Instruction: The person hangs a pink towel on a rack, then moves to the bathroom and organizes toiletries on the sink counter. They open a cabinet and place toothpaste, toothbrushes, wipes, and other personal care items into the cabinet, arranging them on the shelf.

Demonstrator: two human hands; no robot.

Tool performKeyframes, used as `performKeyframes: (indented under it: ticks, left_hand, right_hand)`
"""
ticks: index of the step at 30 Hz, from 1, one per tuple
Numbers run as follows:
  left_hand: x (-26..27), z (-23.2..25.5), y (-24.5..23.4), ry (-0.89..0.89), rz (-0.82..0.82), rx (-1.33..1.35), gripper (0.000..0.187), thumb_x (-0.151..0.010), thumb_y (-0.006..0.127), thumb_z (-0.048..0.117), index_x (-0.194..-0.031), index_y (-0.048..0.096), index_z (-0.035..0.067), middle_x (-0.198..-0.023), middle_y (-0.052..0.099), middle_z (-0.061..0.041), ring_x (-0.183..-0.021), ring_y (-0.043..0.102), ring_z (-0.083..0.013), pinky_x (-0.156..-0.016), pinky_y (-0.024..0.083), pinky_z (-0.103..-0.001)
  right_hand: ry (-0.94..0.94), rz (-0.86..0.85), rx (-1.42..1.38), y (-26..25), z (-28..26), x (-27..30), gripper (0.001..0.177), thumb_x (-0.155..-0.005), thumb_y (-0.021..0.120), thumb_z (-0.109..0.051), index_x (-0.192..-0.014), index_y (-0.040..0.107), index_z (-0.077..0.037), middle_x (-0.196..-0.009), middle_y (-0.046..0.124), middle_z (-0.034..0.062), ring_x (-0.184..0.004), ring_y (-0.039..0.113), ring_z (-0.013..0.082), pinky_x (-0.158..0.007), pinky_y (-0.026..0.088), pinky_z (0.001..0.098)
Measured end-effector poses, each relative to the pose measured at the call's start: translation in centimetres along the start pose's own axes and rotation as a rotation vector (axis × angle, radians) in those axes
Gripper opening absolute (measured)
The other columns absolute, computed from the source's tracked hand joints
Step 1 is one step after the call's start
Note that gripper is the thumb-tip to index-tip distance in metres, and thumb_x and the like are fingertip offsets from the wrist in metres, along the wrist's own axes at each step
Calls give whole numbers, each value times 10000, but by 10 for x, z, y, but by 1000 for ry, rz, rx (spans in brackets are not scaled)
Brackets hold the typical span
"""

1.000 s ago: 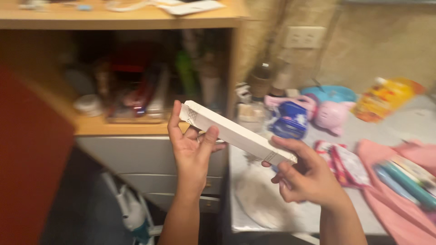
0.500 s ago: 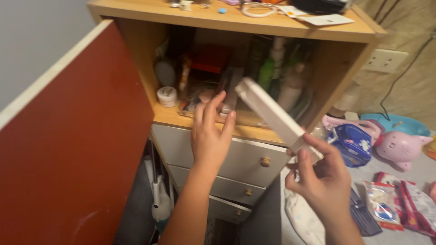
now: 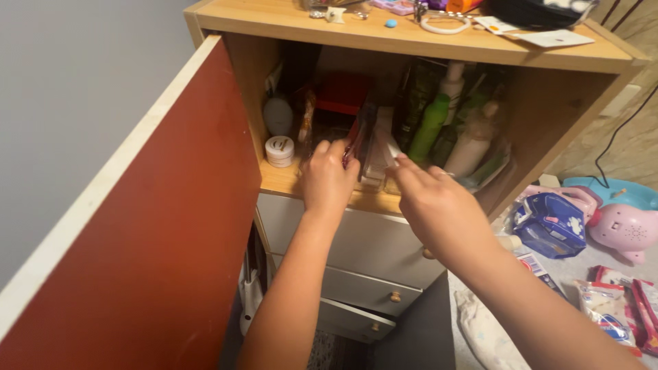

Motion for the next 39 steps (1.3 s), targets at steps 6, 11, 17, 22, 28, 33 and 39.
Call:
performKeyframes:
  ticks: [6, 11, 17, 22, 28, 33, 39]
  left_hand:
    - [2, 4, -6, 7, -52, 8, 287, -813, 743, 148, -1092, 734, 84, -978, 687, -144, -859, 695, -398, -731, 567, -485]
    - [2, 6, -9, -10, -86, 58, 288, -858, 736, 136, -1145, 740, 112, -976, 688, -134, -872, 689, -387, -735, 558, -485]
    - [9, 9, -5, 19, -73, 189, 307, -904, 724, 151, -1208, 724, 109, -1023, 703, -117, -903, 695, -354, -776, 569, -447]
    - [11, 4, 1, -59, -166, 255, 327, -914, 694, 184, -1232, 706, 114, -1095, 701, -119, -862, 713, -328, -779, 572, -436]
    - [10, 4, 9, -4, -157, 43, 346, -964, 644, 258, -1288, 677, 139, -1127, 708, -127, -946, 694, -379, -782, 567, -478]
    - [21, 13, 5, 98, -121, 16, 460, -977, 654, 236, -1403, 611, 68, -1280, 613, -162, -1129, 631, -391, -901, 534, -486]
    - [40, 50, -19, 356, 100, 99, 393, -995, 718, 59, -1383, 663, 41, -1421, 592, -123, -1270, 593, -346, -1057, 519, -438]
  right_hand:
    - [11, -237, 281, 63, 0, -32, 225, -846, 713, -129, -1024, 617, -32, -1195, 688, 167, -995, 689, 317, -759, 581, 382]
    - [-1, -320, 425, 103, 25, -53, 443, -691, 762, -258, -1047, 617, -39, -958, 727, 111, -898, 713, 286, -781, 568, 429]
    - [72, -242, 100, 115, 55, -49, 401, -875, 735, -209, -1195, 585, -19, -857, 725, 170, -826, 718, 344, -891, 558, 493]
    - [64, -194, -67, 106, 58, -45, 856, -760, 779, -180, -1512, 410, -2, -844, 719, 225, -807, 698, 417, -933, 490, 584]
    - [122, -266, -180, 99, 58, -51, 828, -815, 787, -251, -1511, 391, -41, -968, 697, 253, -942, 673, 438, -845, 532, 486]
    - [-20, -172, -272, 85, 67, -40, 653, -895, 745, -239, -1456, 470, -49, -1255, 653, 274, -1124, 637, 442, -960, 513, 473]
    - [-34, -117, -506, 23, 74, 31, 441, -980, 687, -126, -1408, 608, -53, -1434, 625, 197, -1250, 646, 357, -1025, 537, 421]
Point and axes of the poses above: each hand's wrist, its own x-axis away from the middle knuckle, its own y-axis out of the palm, z = x × y, the point moved 3 cm from there along -x, towards the middle knuckle
